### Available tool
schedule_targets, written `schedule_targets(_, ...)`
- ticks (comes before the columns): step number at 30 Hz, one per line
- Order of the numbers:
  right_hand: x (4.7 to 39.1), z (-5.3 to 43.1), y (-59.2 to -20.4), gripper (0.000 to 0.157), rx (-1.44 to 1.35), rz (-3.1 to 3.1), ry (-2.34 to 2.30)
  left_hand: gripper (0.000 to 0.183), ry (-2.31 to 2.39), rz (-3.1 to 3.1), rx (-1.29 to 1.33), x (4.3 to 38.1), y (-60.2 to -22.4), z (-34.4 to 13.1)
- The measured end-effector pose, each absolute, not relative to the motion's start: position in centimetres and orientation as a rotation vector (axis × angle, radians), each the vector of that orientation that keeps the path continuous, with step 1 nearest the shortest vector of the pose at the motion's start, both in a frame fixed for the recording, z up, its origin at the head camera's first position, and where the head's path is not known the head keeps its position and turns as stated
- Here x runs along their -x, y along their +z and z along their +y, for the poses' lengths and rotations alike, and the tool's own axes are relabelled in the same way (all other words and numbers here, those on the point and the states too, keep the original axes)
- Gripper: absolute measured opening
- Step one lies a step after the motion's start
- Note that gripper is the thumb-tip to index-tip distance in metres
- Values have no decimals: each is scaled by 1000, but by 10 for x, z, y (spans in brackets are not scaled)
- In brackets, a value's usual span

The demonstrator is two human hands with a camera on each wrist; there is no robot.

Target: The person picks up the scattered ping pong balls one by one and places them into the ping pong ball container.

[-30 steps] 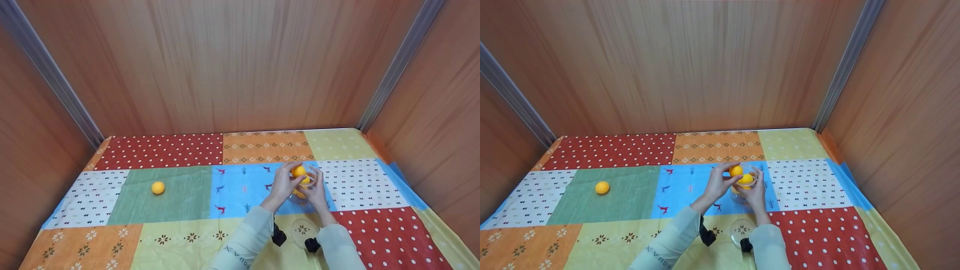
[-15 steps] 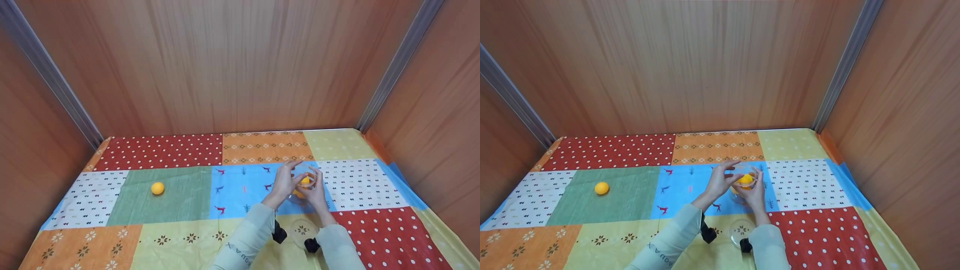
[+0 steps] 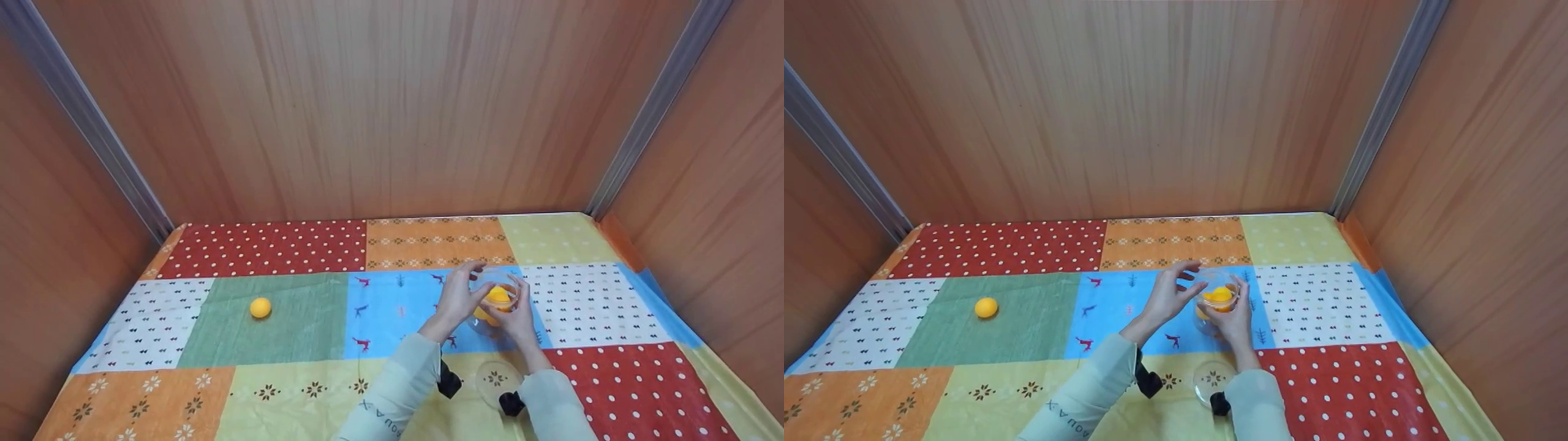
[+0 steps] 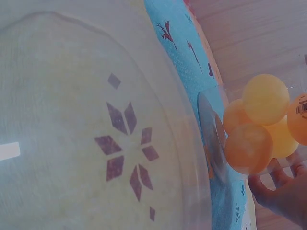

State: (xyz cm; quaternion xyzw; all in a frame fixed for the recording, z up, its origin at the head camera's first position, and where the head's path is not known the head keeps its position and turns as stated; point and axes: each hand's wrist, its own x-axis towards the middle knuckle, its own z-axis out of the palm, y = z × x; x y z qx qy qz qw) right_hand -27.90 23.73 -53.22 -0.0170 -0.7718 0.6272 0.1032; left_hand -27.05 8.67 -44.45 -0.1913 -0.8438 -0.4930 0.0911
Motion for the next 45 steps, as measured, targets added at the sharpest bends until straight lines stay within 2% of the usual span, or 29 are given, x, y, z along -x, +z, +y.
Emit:
schedule_targets(10, 278, 237, -532, 82, 52, -2232, 1898, 36, -1430, -2489, 583, 273, -445, 70)
schedule_targets(25, 278, 239, -532, 81, 25, -2249, 1865, 32, -1487, -2498, 472, 275, -449, 37)
schedule_targets(45, 279, 238, -533, 84, 1, -2223, 1878, 31, -1285, -2538, 348, 281, -466, -32)
